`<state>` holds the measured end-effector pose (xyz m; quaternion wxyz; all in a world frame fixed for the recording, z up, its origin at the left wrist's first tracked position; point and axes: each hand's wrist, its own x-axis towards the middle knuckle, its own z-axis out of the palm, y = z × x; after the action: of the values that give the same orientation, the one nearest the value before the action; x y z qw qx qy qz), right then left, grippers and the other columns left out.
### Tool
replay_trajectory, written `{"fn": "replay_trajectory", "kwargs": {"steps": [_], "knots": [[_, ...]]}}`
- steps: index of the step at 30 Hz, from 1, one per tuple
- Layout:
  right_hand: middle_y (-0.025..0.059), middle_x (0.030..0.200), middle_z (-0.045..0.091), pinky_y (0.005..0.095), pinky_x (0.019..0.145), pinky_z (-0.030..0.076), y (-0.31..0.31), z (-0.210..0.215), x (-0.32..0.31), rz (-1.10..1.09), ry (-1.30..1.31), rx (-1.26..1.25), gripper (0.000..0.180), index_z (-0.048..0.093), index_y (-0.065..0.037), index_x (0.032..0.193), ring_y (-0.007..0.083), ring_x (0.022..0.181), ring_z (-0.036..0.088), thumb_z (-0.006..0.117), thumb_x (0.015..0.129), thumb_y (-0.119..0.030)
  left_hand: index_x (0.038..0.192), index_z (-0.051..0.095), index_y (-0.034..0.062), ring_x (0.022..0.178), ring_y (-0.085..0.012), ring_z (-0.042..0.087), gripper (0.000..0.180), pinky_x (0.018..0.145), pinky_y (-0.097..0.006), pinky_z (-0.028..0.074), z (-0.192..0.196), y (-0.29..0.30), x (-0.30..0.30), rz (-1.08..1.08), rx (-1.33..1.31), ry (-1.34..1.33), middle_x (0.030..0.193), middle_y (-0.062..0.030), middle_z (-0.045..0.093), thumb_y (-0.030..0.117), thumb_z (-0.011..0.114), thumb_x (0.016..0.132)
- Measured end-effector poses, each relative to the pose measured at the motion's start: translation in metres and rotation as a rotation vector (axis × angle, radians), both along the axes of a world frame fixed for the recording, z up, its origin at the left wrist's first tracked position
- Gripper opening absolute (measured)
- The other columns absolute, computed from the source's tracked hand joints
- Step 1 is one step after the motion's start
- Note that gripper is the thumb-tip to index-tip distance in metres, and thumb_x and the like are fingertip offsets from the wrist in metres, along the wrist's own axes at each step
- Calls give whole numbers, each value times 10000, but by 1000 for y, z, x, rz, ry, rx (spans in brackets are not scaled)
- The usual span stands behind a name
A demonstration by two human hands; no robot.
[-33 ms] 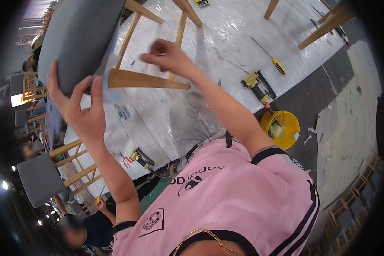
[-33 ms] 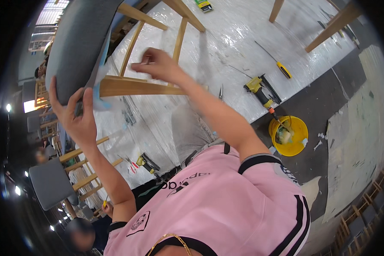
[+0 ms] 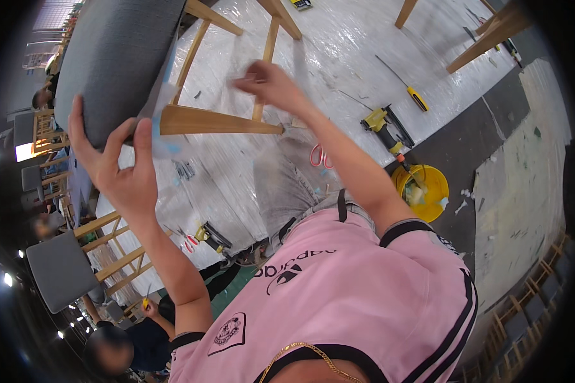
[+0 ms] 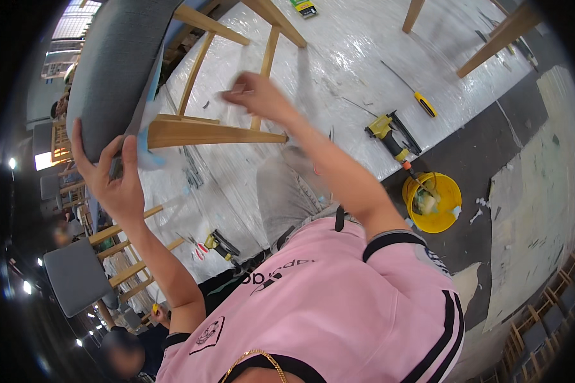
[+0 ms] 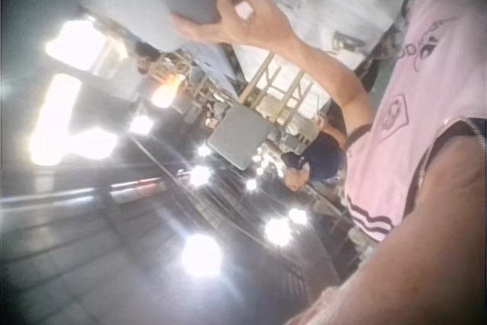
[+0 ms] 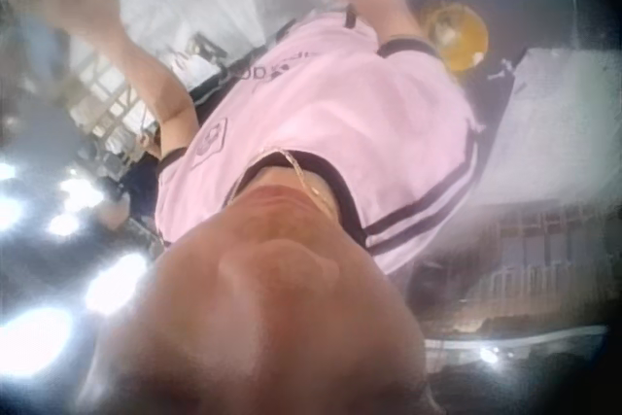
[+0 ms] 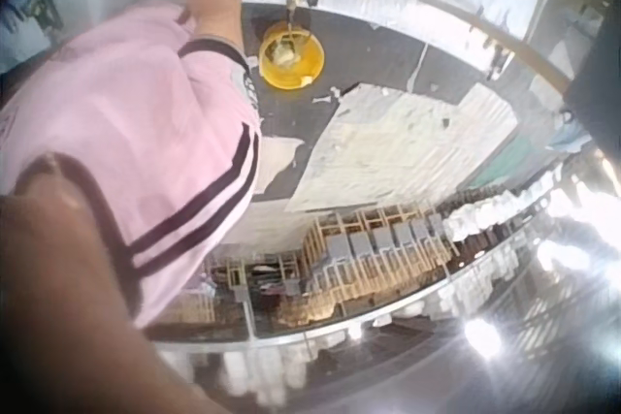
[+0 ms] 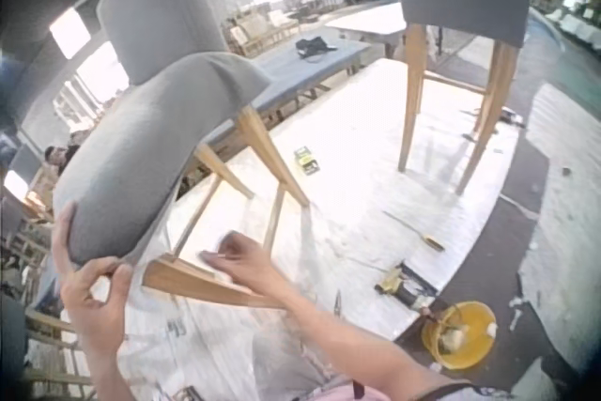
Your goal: The person staples and trims gray fabric on a wooden chair seat. They use a staple gun to secure the fabric, then scissors to trim excess material around the edges, repeating the process on multiple chairs.
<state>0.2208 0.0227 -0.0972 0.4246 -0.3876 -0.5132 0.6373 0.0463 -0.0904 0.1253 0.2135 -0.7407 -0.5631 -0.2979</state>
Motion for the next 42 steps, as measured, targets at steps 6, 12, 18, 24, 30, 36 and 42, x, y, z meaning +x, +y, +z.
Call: {"fn": "replay_trajectory", "kwargs": {"steps": [6, 12, 18, 24, 30, 36, 42], "knots": [[222, 997, 750, 467, 789, 578, 5, -305, 151, -371, -950, -52, 377, 764, -21, 1004, 357, 861, 732, 680, 840, -351, 891, 805, 77, 1427, -353, 457, 138, 1135, -446, 384, 1, 10, 7, 30, -13, -43, 1550, -141, 484, 191, 856, 832], [221, 990, 744, 503, 850, 555, -84, -300, 97, 10, -932, -316, 404, 756, -52, 1040, 401, 969, 718, 644, 869, -400, 896, 802, 68, 1424, -347, 465, 167, 1160, -456, 356, 6, 9, 14, 87, -22, -7, 1541, -141, 504, 214, 852, 834], [170, 1128, 741, 442, 929, 526, -17, -309, 174, -529, -1056, -230, 383, 707, -38, 1156, 323, 1067, 696, 580, 995, -362, 872, 795, 62, 1446, -359, 438, 126, 1196, -471, 297, 0, 11, 10, 84, -50, -25, 1554, -180, 481, 172, 833, 826], [246, 1297, 623, 496, 1017, 492, 26, -402, 381, -716, -1526, 35, 494, 600, 7, 1320, 421, 1209, 590, 655, 905, -253, 837, 797, 69, 1466, -354, 401, 145, 1195, -456, 287, 3, 20, 3, 53, -41, -123, 1573, -188, 450, 196, 852, 795], [201, 1259, 661, 556, 986, 503, -5, -341, 365, -486, -1642, -286, 459, 576, -155, 1364, 380, 1186, 627, 609, 936, -317, 836, 808, 79, 1475, -319, 398, 193, 1175, -452, 321, 1, 7, 1, 91, -77, -104, 1574, -164, 456, 263, 854, 799], [140, 1057, 655, 418, 872, 511, -35, -396, 428, -509, -1043, -163, 380, 589, -27, 1205, 276, 980, 649, 688, 972, -310, 832, 814, 99, 1467, -350, 406, 156, 1173, -477, 328, 13, 24, 0, 9, -70, -104, 1576, -142, 462, 247, 847, 796], [51, 1060, 644, 257, 751, 507, -100, -273, 260, -491, 128, -282, 387, 514, -55, 1380, 106, 826, 599, 594, 1067, -268, 817, 814, 100, 1481, -370, 374, 164, 1184, -490, 311, 11, 0, 4, 72, -79, -84, 1583, -148, 451, 252, 857, 773]]}}
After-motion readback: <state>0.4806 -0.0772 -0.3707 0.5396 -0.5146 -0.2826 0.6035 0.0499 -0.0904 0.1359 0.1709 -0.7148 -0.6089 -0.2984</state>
